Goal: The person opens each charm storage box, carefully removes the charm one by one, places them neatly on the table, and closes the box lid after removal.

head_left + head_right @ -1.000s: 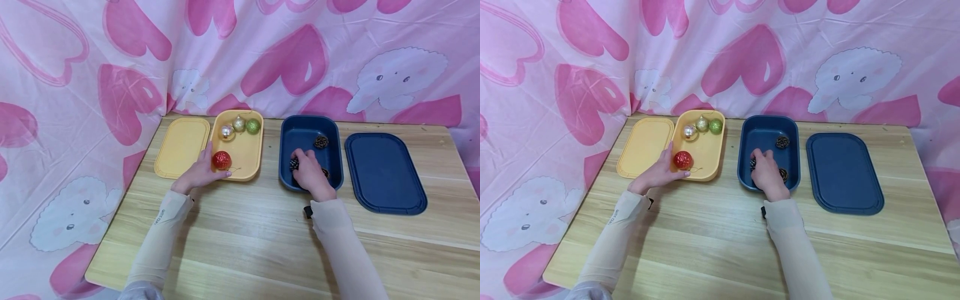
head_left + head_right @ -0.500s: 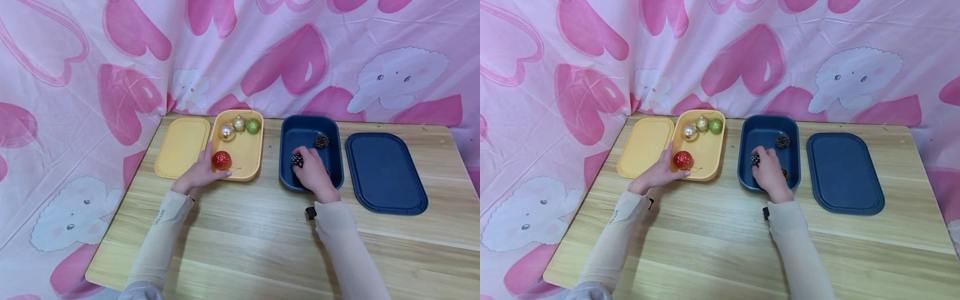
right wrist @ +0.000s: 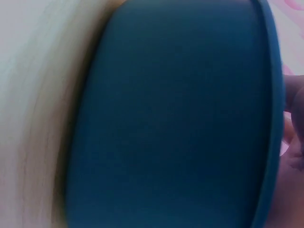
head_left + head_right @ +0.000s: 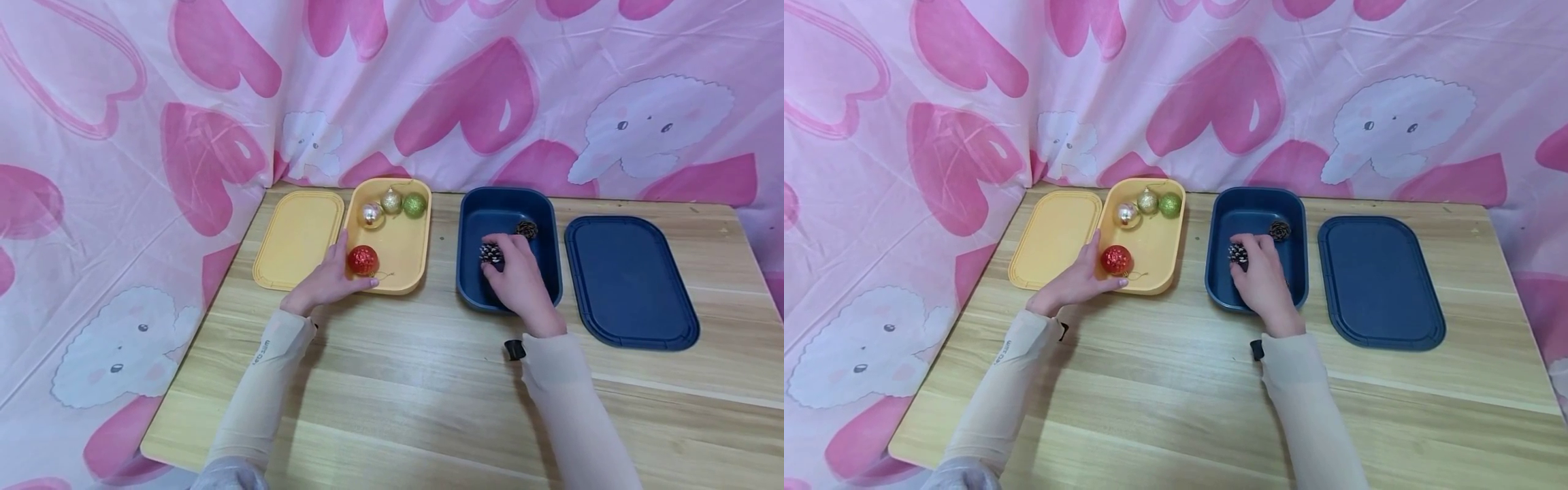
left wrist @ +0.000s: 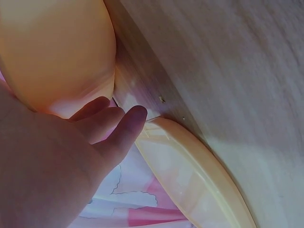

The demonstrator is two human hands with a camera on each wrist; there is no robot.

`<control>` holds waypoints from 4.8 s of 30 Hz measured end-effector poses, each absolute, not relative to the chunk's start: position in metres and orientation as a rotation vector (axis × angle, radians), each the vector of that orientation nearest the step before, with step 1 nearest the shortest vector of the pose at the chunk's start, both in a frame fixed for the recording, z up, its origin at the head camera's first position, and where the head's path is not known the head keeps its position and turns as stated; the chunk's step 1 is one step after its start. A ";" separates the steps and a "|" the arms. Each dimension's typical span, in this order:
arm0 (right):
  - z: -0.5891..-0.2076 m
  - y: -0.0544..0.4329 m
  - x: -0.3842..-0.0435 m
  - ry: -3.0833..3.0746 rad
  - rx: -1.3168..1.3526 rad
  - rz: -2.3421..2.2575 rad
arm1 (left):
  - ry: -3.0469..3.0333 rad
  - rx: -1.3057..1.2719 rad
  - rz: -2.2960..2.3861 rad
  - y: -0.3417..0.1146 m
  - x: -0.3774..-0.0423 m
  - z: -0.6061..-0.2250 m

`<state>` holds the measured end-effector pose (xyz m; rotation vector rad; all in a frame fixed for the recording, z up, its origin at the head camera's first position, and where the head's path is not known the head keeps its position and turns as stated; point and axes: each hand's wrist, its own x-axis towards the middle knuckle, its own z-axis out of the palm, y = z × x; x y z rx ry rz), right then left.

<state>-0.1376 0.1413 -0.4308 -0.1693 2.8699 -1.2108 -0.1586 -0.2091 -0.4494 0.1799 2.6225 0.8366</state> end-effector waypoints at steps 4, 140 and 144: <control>-0.428 0.144 -0.135 2.899 -0.194 -1.251 | 2.623 0.184 0.831 -0.209 -0.159 -0.450; -0.447 0.052 -0.081 2.381 -0.336 -1.516 | 2.650 0.210 0.852 -0.209 -0.159 -0.454; -0.451 0.045 -0.079 2.364 -0.360 -1.505 | 2.666 0.216 0.827 -0.206 -0.158 -0.453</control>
